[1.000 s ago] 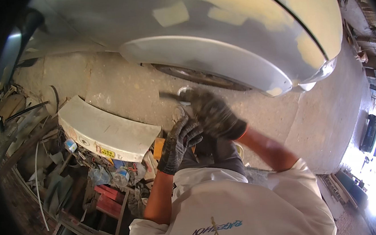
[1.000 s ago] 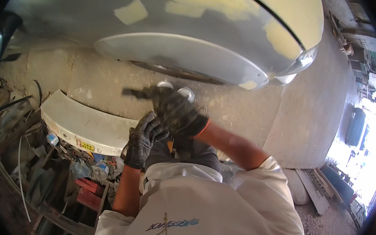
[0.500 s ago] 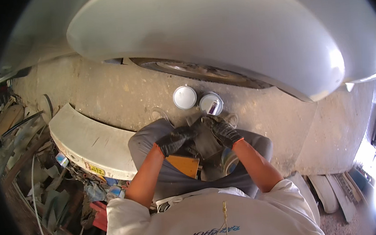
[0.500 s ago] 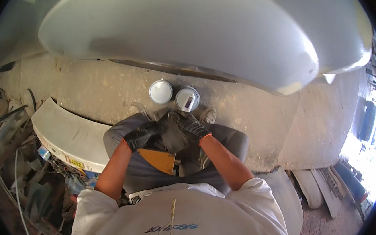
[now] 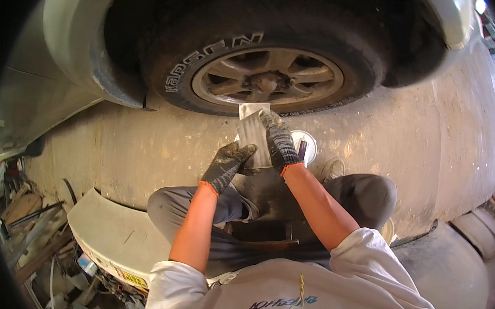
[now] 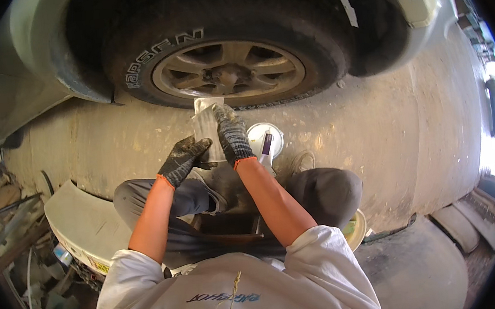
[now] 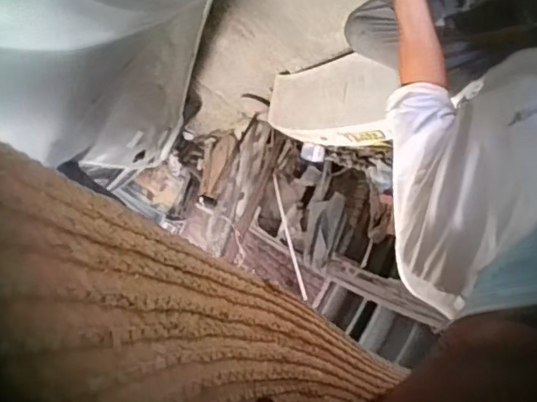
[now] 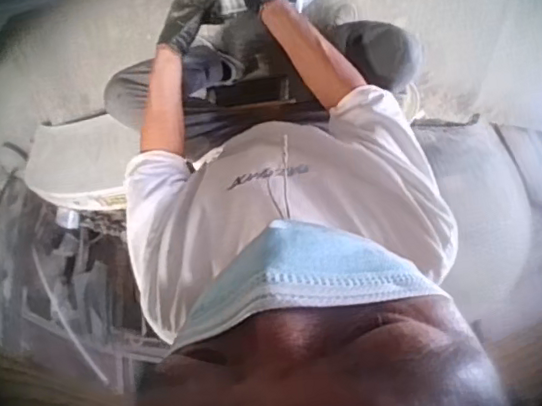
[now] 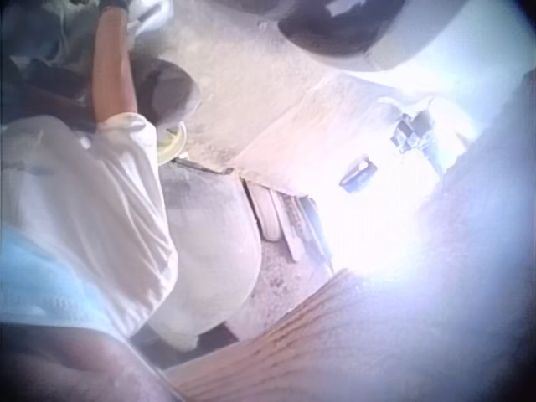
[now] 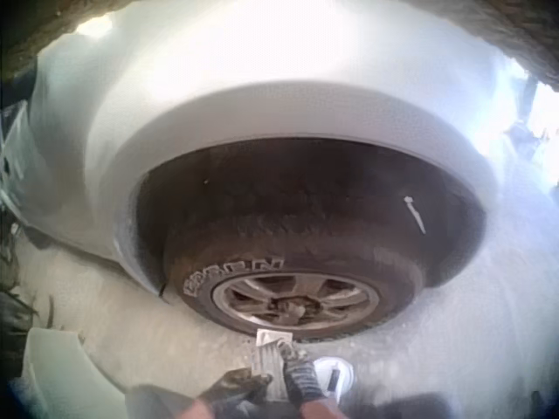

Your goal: The person applies body filler to the front wheel arch of a silver car using a putty knife. They mix the filler with a hardener on a metal plate and spread it over the damaged area.

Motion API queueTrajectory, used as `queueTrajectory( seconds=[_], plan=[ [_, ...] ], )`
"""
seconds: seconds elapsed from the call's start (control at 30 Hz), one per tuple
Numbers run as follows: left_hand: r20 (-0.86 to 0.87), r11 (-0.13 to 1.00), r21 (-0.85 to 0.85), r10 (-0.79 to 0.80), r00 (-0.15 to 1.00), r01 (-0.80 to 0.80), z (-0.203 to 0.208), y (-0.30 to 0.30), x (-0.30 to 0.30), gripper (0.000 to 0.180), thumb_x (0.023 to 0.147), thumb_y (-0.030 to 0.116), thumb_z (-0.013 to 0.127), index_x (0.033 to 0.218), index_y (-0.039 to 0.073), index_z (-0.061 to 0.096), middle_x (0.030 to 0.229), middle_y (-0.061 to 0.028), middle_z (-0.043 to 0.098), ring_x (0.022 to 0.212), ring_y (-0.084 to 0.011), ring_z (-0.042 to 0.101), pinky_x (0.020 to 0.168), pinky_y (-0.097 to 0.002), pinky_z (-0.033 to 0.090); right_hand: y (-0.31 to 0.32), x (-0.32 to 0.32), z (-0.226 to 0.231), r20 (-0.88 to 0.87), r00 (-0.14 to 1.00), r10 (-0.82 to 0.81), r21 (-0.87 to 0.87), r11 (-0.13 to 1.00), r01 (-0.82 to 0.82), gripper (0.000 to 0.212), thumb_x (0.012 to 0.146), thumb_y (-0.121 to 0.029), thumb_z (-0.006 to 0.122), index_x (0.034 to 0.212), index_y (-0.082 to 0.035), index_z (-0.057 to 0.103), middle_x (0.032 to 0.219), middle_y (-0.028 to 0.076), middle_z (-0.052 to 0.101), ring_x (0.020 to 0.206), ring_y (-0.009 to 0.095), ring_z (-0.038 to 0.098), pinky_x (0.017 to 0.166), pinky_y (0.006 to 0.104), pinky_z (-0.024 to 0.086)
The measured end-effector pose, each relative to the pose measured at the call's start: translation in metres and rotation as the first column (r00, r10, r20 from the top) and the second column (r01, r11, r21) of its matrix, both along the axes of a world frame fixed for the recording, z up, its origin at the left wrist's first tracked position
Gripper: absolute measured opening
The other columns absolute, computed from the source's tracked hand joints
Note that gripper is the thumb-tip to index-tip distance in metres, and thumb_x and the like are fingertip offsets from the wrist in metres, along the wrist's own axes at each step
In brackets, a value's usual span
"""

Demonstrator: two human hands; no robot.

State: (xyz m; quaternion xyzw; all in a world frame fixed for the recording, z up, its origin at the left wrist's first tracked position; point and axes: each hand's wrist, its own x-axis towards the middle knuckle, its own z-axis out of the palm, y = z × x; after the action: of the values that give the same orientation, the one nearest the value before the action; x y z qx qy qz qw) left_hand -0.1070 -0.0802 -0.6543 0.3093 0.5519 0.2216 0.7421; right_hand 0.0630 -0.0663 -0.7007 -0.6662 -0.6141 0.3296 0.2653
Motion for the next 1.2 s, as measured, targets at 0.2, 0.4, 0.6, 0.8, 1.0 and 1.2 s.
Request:
queueTrajectory(
  seconds=[0.2,0.4,0.6,0.8,1.0,1.2],
  plan=[
    [0.162,0.993,0.107,0.037,0.986,-0.055,0.036,-0.047,-0.004,0.033,0.09,0.021,0.072,0.104,-0.005,0.057,0.088,-0.0068,0.06,0.072,-0.0163,0.065,0.064,-0.0309,0.059,-0.041,-0.009,0.039,-0.602,0.678,-0.423,-0.275,0.906,0.321,0.05,0.101,-0.036,0.047,0.134,0.001,0.053,0.135,0.015,0.056,0.125,0.023,0.05,0.106,0.0336,0.037],
    [0.065,0.94,0.317,0.106,0.992,-0.122,0.035,-0.1,-0.028,0.025,0.092,0.02,0.07,0.102,0.0,0.057,0.09,-0.0038,0.061,0.074,-0.0154,0.065,0.065,-0.0286,0.059,-0.064,-0.012,0.087,-0.844,0.151,-0.515,-0.428,0.815,0.39,0.053,0.092,-0.048,0.06,0.124,-0.006,0.059,0.115,0.006,0.064,0.106,0.022,0.058,0.096,0.0375,0.045],
    [0.256,0.774,0.329,0.479,0.84,-0.541,0.044,-0.136,-0.039,0.023,0.097,0.016,0.061,0.115,0.002,0.059,0.102,-0.0069,0.065,0.086,-0.0157,0.065,0.076,-0.0362,0.063,-0.104,-0.006,0.107,-0.861,0.329,-0.389,-0.262,0.892,0.368,0.034,0.094,-0.026,0.063,0.121,-0.005,0.059,0.107,0.005,0.065,0.09,0.019,0.062,0.079,0.0332,0.053],
    [0.142,0.74,0.501,0.441,0.886,-0.449,0.059,-0.169,-0.008,0.025,0.094,0.01,0.065,0.118,0.003,0.061,0.104,-0.0029,0.067,0.088,-0.0106,0.063,0.076,-0.0263,0.053,-0.16,-0.024,0.097,-0.433,0.825,-0.362,-0.09,0.928,0.36,0.051,0.091,-0.03,0.066,0.13,0.001,0.055,0.114,0.021,0.066,0.103,0.031,0.062,0.092,0.0377,0.047],
    [0.072,0.836,0.484,0.257,0.964,-0.259,0.076,-0.179,-0.016,0.026,0.093,0.013,0.067,0.116,0.002,0.061,0.103,-0.004,0.067,0.085,-0.0117,0.064,0.075,-0.0259,0.053,-0.157,-0.007,0.099,-0.57,0.792,-0.219,-0.2,0.972,0.124,0.049,0.09,-0.025,0.069,0.127,0.003,0.055,0.11,0.012,0.065,0.095,0.02,0.06,0.086,0.0322,0.049],
    [0.33,0.923,0.129,0.306,0.893,-0.364,0.078,-0.175,-0.046,0.028,0.095,0.026,0.065,0.11,0.003,0.061,0.098,-0.0039,0.064,0.086,-0.0148,0.064,0.073,-0.0274,0.057,-0.144,0.019,0.097,-0.115,0.966,0.229,-0.172,0.954,-0.247,0.051,0.092,-0.034,0.064,0.13,-0.002,0.054,0.114,0.019,0.063,0.101,0.03,0.061,0.085,0.0376,0.05]
  ],
)
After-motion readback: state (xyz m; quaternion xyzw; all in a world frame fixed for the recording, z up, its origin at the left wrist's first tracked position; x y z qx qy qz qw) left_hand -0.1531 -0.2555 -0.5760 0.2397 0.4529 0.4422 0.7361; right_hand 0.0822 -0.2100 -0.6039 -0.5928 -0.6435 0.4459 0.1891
